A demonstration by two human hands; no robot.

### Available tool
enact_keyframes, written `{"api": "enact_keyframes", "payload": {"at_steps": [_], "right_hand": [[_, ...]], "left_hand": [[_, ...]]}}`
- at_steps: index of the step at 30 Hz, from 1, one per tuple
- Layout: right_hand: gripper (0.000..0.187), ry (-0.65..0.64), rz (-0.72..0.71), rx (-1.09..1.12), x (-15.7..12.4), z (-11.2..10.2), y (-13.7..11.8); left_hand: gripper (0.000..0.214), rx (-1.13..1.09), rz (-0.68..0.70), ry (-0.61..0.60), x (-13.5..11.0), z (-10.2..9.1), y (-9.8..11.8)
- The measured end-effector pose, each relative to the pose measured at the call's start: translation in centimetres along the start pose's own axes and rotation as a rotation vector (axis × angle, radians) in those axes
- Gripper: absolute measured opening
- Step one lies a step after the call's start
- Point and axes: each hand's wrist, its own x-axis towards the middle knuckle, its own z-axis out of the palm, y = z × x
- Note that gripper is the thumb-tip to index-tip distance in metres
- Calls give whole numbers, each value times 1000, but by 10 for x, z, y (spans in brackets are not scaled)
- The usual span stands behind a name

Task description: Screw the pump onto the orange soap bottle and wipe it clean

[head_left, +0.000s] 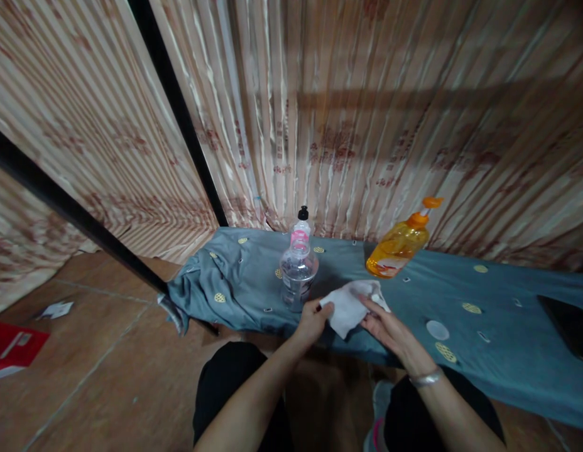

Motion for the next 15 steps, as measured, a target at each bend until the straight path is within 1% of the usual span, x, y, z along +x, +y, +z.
{"api": "enact_keyframes", "payload": {"at_steps": [3, 6, 9, 15], "right_hand": [[8, 10, 17, -69, 0, -12, -3], [11, 31, 8, -166, 3, -19, -3], [17, 47, -17, -269, 6, -20, -1], [22, 67, -82, -487, 5, -20, 3]], "left_hand": [[48, -28, -40, 34, 1, -5, 1], [48, -11, -20, 62, 2, -6, 1], [47, 14, 12, 56, 4, -4, 2], [50, 54, 59, 33, 9, 0, 2]]}}
